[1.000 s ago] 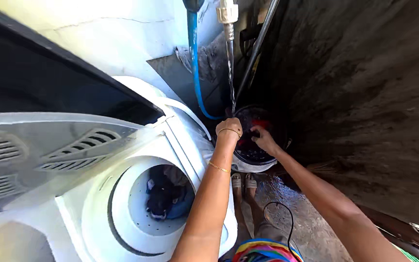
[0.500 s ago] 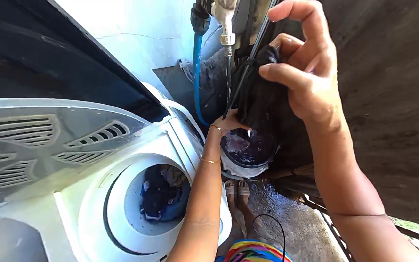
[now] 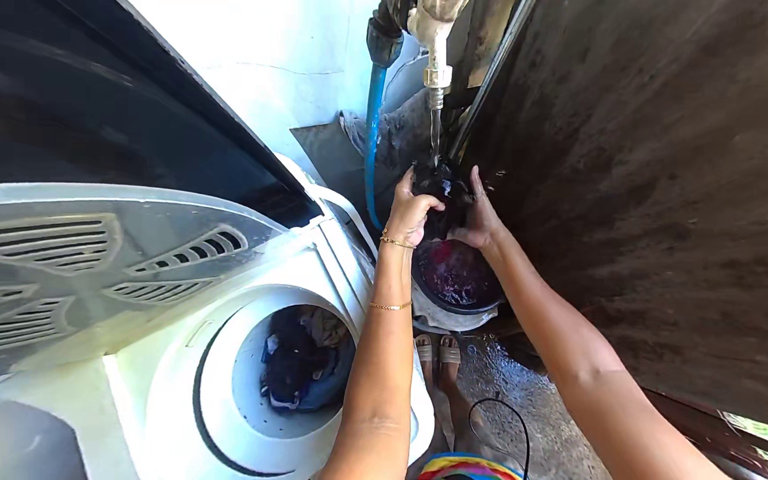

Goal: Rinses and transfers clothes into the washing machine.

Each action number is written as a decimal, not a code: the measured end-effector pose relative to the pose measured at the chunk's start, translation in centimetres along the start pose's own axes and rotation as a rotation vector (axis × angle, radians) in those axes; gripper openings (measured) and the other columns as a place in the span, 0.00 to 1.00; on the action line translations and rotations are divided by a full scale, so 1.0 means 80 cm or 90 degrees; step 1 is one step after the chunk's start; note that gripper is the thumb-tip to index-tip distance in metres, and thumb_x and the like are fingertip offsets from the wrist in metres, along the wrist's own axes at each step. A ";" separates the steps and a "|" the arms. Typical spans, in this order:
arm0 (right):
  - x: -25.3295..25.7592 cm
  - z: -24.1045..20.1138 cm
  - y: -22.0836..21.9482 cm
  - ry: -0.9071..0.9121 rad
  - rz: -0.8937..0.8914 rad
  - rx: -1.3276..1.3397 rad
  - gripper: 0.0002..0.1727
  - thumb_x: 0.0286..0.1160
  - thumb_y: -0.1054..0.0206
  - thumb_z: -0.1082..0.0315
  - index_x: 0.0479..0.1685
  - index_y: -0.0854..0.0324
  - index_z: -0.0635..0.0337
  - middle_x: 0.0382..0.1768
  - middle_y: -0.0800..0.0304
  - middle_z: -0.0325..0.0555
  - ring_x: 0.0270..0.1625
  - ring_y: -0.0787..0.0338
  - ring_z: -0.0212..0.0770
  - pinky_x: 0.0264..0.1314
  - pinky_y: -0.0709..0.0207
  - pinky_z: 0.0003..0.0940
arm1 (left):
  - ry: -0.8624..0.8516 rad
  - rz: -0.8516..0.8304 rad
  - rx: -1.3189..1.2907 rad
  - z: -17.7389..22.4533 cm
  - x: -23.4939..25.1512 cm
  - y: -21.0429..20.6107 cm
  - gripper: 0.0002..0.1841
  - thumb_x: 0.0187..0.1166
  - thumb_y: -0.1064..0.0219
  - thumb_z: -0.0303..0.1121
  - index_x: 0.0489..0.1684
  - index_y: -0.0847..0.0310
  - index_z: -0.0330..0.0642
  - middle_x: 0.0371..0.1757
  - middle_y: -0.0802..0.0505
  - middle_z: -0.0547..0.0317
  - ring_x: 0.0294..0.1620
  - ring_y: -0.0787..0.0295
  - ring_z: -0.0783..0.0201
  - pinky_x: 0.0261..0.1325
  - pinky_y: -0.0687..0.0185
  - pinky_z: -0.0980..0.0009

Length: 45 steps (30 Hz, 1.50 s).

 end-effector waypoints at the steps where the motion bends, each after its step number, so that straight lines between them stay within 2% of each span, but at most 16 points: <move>1: 0.010 -0.002 -0.013 0.028 -0.061 0.068 0.52 0.69 0.69 0.14 0.77 0.28 0.39 0.62 0.12 0.49 0.62 0.11 0.51 0.56 0.14 0.58 | 0.003 -0.027 -0.036 0.002 -0.002 -0.003 0.44 0.51 0.37 0.10 0.81 0.36 0.37 0.65 0.14 0.50 0.57 0.12 0.64 0.49 0.10 0.65; 3: 0.024 -0.015 -0.028 0.119 -0.132 0.176 0.44 0.80 0.66 0.22 0.74 0.25 0.45 0.59 0.10 0.46 0.60 0.10 0.43 0.60 0.13 0.47 | 0.009 -0.041 -0.101 0.002 -0.002 -0.003 0.37 0.58 0.37 0.15 0.76 0.34 0.39 0.60 0.11 0.52 0.53 0.10 0.64 0.45 0.10 0.66; 6: 0.028 -0.033 -0.040 0.218 -0.121 0.246 0.28 0.93 0.60 0.43 0.66 0.23 0.51 0.51 0.09 0.45 0.53 0.09 0.40 0.55 0.12 0.41 | -0.007 0.032 -0.106 0.002 0.002 0.004 0.43 0.68 0.29 0.31 0.87 0.49 0.43 0.71 0.18 0.49 0.67 0.16 0.59 0.64 0.13 0.58; 8: 0.026 -0.038 -0.040 0.256 -0.016 0.200 0.20 0.91 0.50 0.53 0.65 0.23 0.55 0.48 0.08 0.46 0.50 0.08 0.40 0.52 0.11 0.40 | -0.090 0.145 0.038 0.005 0.009 0.016 0.51 0.71 0.24 0.53 0.91 0.54 0.43 0.83 0.27 0.49 0.80 0.26 0.60 0.77 0.22 0.60; 10: 0.019 -0.035 -0.039 0.305 0.094 0.131 0.21 0.83 0.38 0.58 0.66 0.22 0.62 0.49 0.08 0.51 0.50 0.07 0.43 0.54 0.11 0.44 | -0.192 0.256 0.166 0.014 0.011 0.028 0.54 0.73 0.26 0.60 0.95 0.56 0.44 0.92 0.38 0.47 0.88 0.35 0.58 0.86 0.31 0.59; 12: 0.001 -0.035 -0.045 0.367 0.156 0.051 0.23 0.76 0.31 0.61 0.64 0.21 0.67 0.48 0.07 0.54 0.50 0.06 0.45 0.54 0.09 0.46 | -0.193 0.289 0.125 0.005 0.012 0.035 0.42 0.80 0.31 0.55 0.92 0.40 0.46 0.91 0.33 0.55 0.89 0.35 0.61 0.88 0.35 0.59; 14: -0.019 -0.046 -0.053 0.447 0.188 -0.034 0.19 0.69 0.27 0.64 0.55 0.16 0.68 0.43 0.07 0.52 0.45 0.06 0.44 0.51 0.09 0.44 | -0.107 0.311 -0.001 -0.014 0.005 0.032 0.26 0.83 0.32 0.50 0.72 0.17 0.42 0.73 0.13 0.55 0.74 0.19 0.63 0.76 0.23 0.60; 17: -0.042 -0.062 -0.058 0.527 0.189 -0.142 0.15 0.61 0.24 0.68 0.47 0.12 0.65 0.37 0.06 0.46 0.40 0.06 0.38 0.45 0.09 0.39 | 0.045 0.219 -0.026 -0.029 -0.025 0.013 0.30 0.86 0.43 0.59 0.74 0.21 0.46 0.69 0.13 0.52 0.67 0.17 0.58 0.67 0.19 0.54; 21: -0.063 -0.072 -0.063 0.574 0.140 -0.298 0.11 0.60 0.25 0.69 0.42 0.11 0.61 0.36 0.06 0.41 0.41 0.07 0.34 0.47 0.10 0.35 | 0.147 0.174 -0.244 -0.060 -0.003 -0.010 0.17 0.91 0.47 0.44 0.51 0.17 0.43 0.41 0.09 0.57 0.41 0.12 0.65 0.44 0.13 0.63; 26: -0.103 -0.085 -0.077 0.592 0.099 -0.569 0.15 0.60 0.24 0.63 0.46 0.10 0.58 0.40 0.05 0.37 0.43 0.07 0.27 0.49 0.11 0.32 | 0.233 0.017 -0.320 -0.061 -0.021 -0.040 0.18 0.92 0.57 0.45 0.43 0.22 0.50 0.29 0.13 0.64 0.31 0.15 0.70 0.33 0.17 0.70; 30: -0.136 -0.086 -0.084 0.498 0.059 -0.833 0.30 0.68 0.28 0.45 0.65 0.15 0.56 0.50 0.06 0.54 0.52 0.06 0.45 0.55 0.14 0.55 | 0.281 -0.043 -0.291 -0.061 -0.053 -0.050 0.21 0.94 0.62 0.48 0.45 0.24 0.50 0.30 0.15 0.63 0.31 0.17 0.70 0.31 0.18 0.69; 33: -0.175 -0.075 -0.087 0.399 -0.063 -0.822 0.49 0.64 0.26 0.33 0.87 0.39 0.40 0.73 0.19 0.45 0.70 0.15 0.38 0.68 0.19 0.46 | 0.199 0.035 -0.241 -0.035 -0.067 -0.022 0.20 0.93 0.52 0.47 0.63 0.21 0.44 0.49 0.10 0.58 0.48 0.13 0.66 0.51 0.14 0.63; 35: -0.197 -0.069 -0.099 0.369 -0.140 -0.751 0.56 0.60 0.21 0.41 0.94 0.50 0.34 0.85 0.31 0.39 0.80 0.25 0.34 0.77 0.24 0.40 | 0.080 0.112 -0.186 0.009 -0.101 0.015 0.24 0.91 0.46 0.48 0.75 0.23 0.41 0.67 0.11 0.52 0.67 0.14 0.61 0.70 0.17 0.54; 39: -0.236 -0.046 -0.163 0.501 -0.187 -0.778 0.31 0.78 0.27 0.54 0.79 0.28 0.52 0.59 0.08 0.40 0.56 0.07 0.30 0.60 0.10 0.35 | -0.137 0.229 0.022 0.121 -0.243 0.096 0.19 0.92 0.50 0.41 0.66 0.19 0.42 0.64 0.11 0.59 0.63 0.15 0.66 0.67 0.17 0.61; 41: -0.248 -0.032 -0.207 0.617 -0.185 -0.891 0.23 0.82 0.32 0.50 0.63 0.17 0.60 0.45 0.06 0.48 0.44 0.05 0.43 0.46 0.12 0.50 | -0.197 0.252 0.075 0.159 -0.308 0.131 0.14 0.91 0.49 0.38 0.58 0.16 0.48 0.55 0.10 0.66 0.54 0.13 0.72 0.57 0.14 0.67; 45: -0.263 -0.015 -0.285 0.742 -0.234 -1.017 0.24 0.87 0.40 0.46 0.54 0.08 0.56 0.59 0.07 0.50 0.51 0.06 0.55 0.44 0.15 0.57 | -0.268 0.284 0.180 0.207 -0.405 0.198 0.11 0.90 0.45 0.34 0.53 0.15 0.49 0.53 0.09 0.66 0.54 0.12 0.71 0.59 0.14 0.68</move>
Point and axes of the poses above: each hand's wrist, its own x-axis towards the middle knuckle, its own y-axis out of the back of the hand, z = x × y, the point moved 7 cm from there along x, towards the middle knuckle
